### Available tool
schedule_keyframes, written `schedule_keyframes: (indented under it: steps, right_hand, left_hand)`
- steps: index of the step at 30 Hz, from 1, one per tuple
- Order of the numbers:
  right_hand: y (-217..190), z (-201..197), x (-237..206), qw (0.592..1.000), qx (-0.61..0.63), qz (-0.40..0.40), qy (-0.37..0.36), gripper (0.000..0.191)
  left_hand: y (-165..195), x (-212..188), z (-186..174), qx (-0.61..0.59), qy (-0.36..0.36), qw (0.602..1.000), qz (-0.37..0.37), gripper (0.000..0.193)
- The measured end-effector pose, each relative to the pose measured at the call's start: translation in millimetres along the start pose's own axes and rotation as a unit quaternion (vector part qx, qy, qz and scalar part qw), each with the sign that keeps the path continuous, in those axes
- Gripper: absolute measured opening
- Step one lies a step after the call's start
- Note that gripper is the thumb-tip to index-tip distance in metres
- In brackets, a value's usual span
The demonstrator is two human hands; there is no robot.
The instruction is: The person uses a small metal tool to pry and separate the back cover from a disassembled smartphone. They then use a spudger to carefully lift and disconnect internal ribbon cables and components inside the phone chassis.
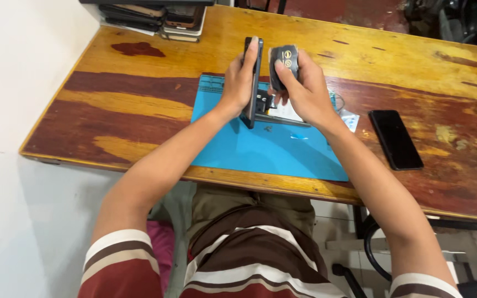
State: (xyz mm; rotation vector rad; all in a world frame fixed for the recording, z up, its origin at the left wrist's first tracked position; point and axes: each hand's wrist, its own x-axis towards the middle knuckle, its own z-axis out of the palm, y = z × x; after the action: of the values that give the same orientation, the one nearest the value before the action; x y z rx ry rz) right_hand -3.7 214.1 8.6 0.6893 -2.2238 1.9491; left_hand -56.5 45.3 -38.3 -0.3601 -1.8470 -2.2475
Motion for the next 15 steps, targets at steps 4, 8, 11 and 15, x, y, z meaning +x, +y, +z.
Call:
schedule_keyframes:
  steps: [4,8,11,15]
  right_hand:
    - [9,29,8,0.990,0.050,-0.118,0.062,0.017]
    - [19,39,-6,0.981,0.010,-0.163,0.108,0.017]
    - [20,39,-12,0.982,0.002,-0.156,0.110,0.017]
    - [17,37,-17,0.983,-0.040,-0.143,0.108,0.019]
  left_hand:
    - [9,-6,3,-0.028,-0.013,1.000,-0.001,0.059]
    - [9,-10,7,-0.015,-0.009,1.000,-0.004,0.060]
    - [7,-10,6,-0.030,-0.017,0.999,-0.007,0.059]
    - [6,-11,5,-0.016,-0.037,0.999,-0.003,0.060]
